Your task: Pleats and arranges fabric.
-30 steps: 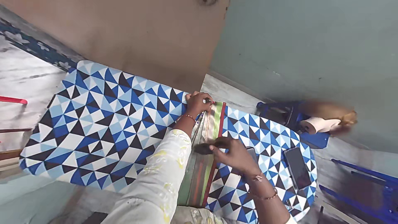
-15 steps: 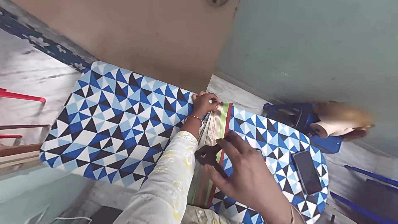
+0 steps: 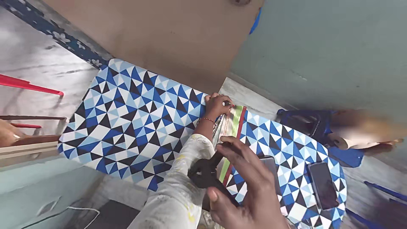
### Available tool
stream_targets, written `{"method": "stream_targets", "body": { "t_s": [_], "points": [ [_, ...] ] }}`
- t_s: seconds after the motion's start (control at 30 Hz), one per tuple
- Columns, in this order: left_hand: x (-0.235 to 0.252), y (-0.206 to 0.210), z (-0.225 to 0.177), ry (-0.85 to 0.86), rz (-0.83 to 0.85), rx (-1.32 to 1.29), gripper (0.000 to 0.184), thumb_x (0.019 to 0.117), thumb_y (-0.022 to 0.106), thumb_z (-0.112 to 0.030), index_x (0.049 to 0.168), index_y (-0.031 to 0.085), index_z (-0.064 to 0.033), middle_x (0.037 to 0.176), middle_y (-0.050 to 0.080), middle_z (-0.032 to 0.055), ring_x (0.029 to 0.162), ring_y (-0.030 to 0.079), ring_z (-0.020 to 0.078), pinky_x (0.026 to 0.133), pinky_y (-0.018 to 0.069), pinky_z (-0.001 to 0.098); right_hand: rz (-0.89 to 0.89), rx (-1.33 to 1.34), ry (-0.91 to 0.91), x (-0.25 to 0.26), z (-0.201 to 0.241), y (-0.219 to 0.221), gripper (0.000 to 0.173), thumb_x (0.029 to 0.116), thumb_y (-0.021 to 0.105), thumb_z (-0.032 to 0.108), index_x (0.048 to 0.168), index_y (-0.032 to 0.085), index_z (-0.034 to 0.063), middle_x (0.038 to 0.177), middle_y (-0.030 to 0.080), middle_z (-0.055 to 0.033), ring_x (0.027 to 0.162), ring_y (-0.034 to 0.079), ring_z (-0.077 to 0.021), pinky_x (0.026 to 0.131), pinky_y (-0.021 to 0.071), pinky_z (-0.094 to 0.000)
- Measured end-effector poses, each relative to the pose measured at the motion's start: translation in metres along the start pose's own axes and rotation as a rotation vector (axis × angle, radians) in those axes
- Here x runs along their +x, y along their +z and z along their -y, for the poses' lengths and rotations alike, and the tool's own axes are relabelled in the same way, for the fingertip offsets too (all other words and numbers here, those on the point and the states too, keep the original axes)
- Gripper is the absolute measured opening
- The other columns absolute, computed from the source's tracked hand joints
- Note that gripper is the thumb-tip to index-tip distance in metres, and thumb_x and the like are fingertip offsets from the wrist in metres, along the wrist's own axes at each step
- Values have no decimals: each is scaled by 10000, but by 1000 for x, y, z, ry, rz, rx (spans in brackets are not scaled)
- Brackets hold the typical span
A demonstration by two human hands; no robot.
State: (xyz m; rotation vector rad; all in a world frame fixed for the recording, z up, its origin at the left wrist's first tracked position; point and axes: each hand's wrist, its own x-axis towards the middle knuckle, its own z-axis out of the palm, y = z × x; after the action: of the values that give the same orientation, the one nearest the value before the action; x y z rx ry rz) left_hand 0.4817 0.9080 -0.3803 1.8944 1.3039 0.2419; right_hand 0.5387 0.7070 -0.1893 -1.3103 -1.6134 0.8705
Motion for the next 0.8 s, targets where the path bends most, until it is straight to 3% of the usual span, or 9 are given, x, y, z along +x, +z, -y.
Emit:
{"method": "stream_targets", "body": {
  "t_s": [0.13,0.23,0.37,0.5,0.57,0.63,0.67,0.73,0.8],
  "points": [
    [-1,0,0,-2,-3,14,223,886,773,-325,1098,785,-255,1152,735,-7,1269,545,242,1104,245,594,-112,425,27,-6,-13,22,643,1013,578,438,1334,569,-119,1426,524,-256,1323,549,-253,1066,530,-382],
    [-1,1,0,-1,-6,8,228,885,777,-320,1103,786,-253,1171,735,-4,1278,544,251,1102,247,606,-94,652,86,-3,-14,27,657,1028,564,385,1374,492,-168,1440,488,-262,1299,561,-237,1037,541,-332],
    [-1,1,0,-8,2,7,234,886,778,-320,1111,785,-258,1174,733,-8,1280,539,254,1105,240,605,36,785,100,7,-24,24,795,988,625,425,1424,393,-198,1474,433,-264,1302,546,-200,1029,530,-300],
    [-1,1,1,2,-10,2,241,868,795,-316,1098,787,-244,1154,738,3,1265,551,256,1094,252,602,21,789,101,14,-25,27,779,974,651,375,1387,393,-232,1421,483,-274,1288,568,-217,1045,534,-319],
    [1,3,2,13,-13,12,250,869,792,-322,1106,785,-245,1157,739,4,1266,552,255,1097,255,606,51,814,114,18,-25,27,837,992,627,385,1425,296,-251,1422,493,-268,1266,594,-215,1033,548,-323],
    [1,5,5,25,-30,15,243,868,784,-339,1098,785,-258,1146,739,-8,1247,559,251,1089,261,599,95,943,208,25,-26,25,822,999,582,340,1481,205,-208,1415,521,-209,1222,623,-201,998,565,-326],
    [1,5,5,26,-41,3,242,862,791,-338,1087,789,-251,1124,740,-2,1231,563,257,1088,259,603,104,1069,293,30,-30,25,809,985,581,373,1504,227,-137,1403,543,-169,1198,639,-207,978,571,-340],
    [-2,3,2,13,-37,-7,236,868,791,-334,1089,791,-251,1130,742,-5,1251,557,252,1096,258,598,100,1406,433,35,-50,27,704,941,593,392,1481,396,-16,1378,596,-166,1174,657,-266,937,573,-394],
    [-6,-6,-5,12,-3,-5,229,885,775,-316,1106,785,-258,1159,737,-11,1265,554,237,1090,274,582,73,1628,502,38,-74,34,590,971,484,385,1385,538,-33,1337,630,-229,1165,671,-337,911,586,-443]
  ]
}}
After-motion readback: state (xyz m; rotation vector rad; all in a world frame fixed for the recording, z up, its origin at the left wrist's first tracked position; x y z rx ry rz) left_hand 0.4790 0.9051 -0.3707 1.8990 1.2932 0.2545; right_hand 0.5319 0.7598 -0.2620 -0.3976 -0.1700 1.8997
